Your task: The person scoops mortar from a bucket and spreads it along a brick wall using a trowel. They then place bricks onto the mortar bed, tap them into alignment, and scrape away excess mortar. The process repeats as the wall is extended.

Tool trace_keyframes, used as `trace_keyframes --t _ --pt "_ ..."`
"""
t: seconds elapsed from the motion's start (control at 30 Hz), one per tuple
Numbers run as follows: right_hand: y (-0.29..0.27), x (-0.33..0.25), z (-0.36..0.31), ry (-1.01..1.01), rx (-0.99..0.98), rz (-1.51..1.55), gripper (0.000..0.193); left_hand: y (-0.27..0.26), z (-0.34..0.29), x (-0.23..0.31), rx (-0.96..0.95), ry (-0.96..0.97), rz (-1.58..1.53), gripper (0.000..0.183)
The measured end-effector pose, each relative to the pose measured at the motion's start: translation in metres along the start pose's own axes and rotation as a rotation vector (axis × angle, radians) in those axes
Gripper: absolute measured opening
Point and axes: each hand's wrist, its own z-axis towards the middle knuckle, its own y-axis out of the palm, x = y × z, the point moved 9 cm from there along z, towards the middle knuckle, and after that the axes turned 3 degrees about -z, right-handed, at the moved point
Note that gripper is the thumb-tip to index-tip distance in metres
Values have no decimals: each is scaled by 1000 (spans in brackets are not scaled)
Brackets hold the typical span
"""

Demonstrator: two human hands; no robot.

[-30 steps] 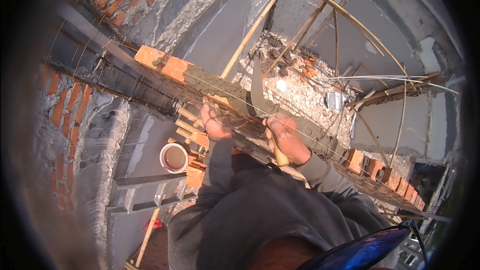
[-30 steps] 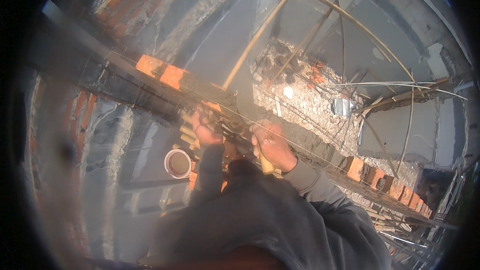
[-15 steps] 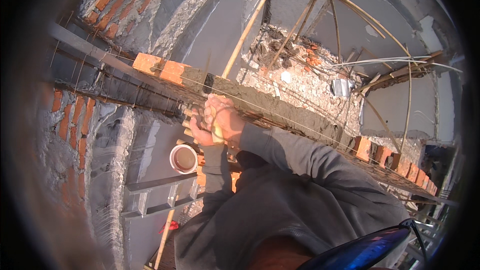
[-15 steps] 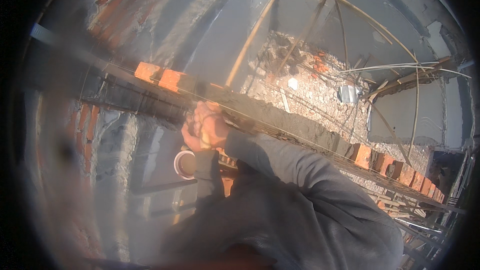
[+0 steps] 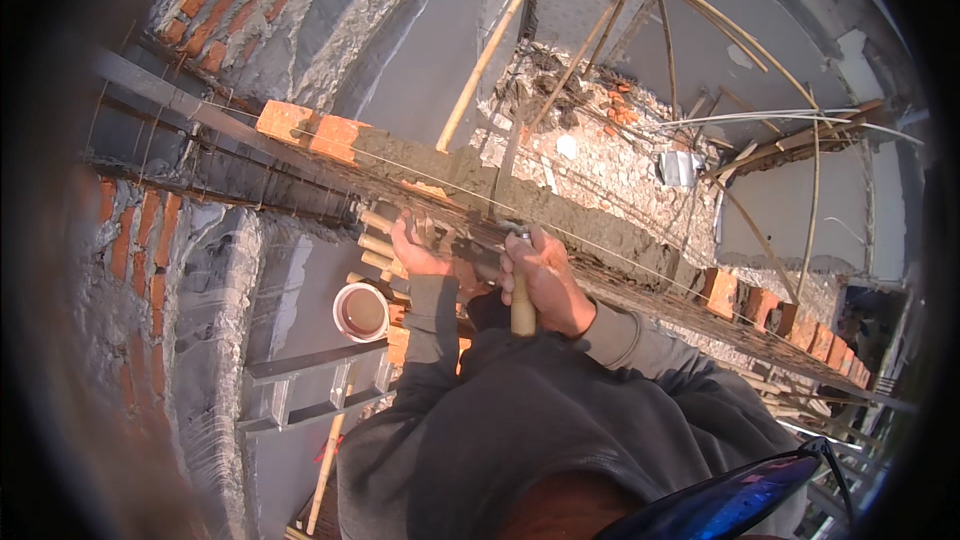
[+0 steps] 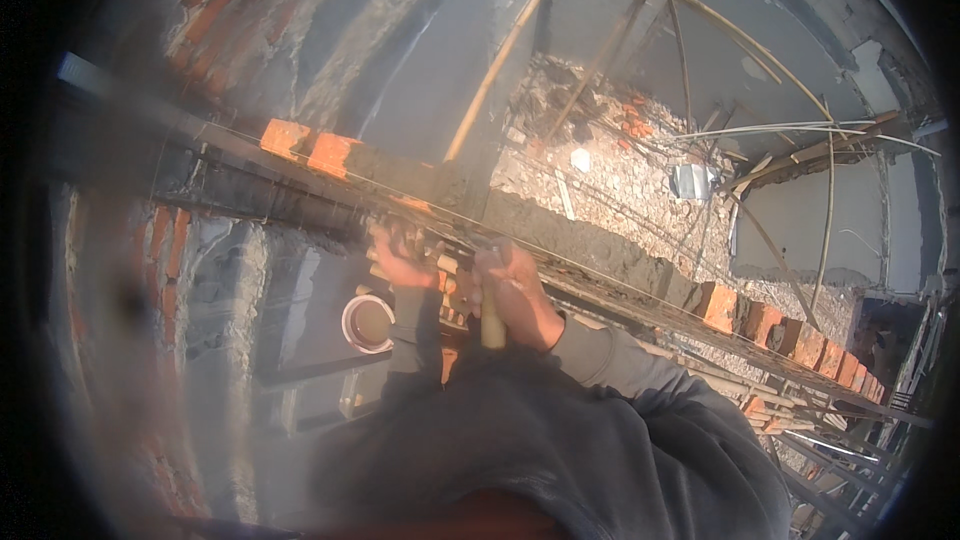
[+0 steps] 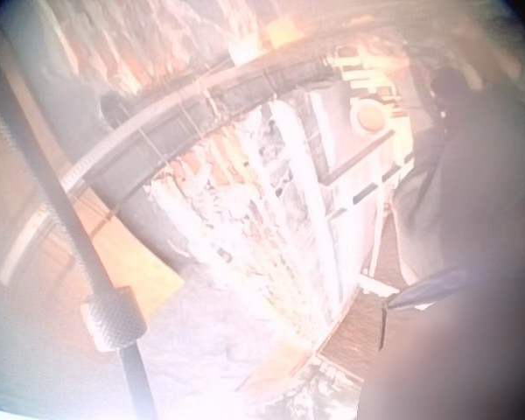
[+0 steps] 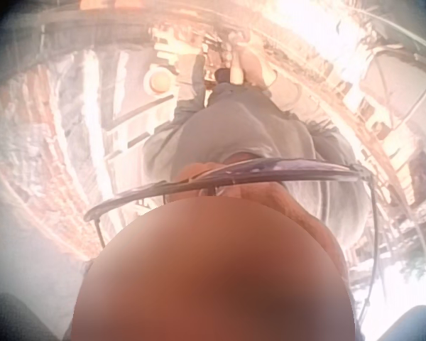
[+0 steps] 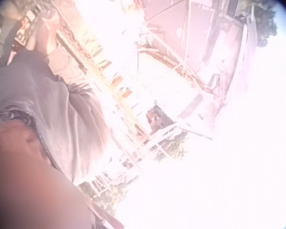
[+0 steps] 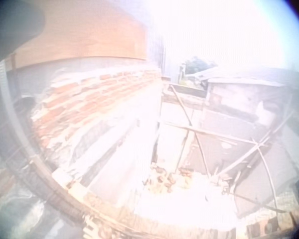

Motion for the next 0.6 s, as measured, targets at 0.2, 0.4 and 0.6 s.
trace_keyframes --t 0.2,0.4,0.6 --pt "28 57 47 -102 83 -275 17 -52 16 -4 71 156 174 41" --pt "115 82 120 -65 114 -216 23 -63 3 -21 -63 139 -8 38" --pt "165 69 179 -243 109 -731 21 -99 7 -5 -106 244 92 36"
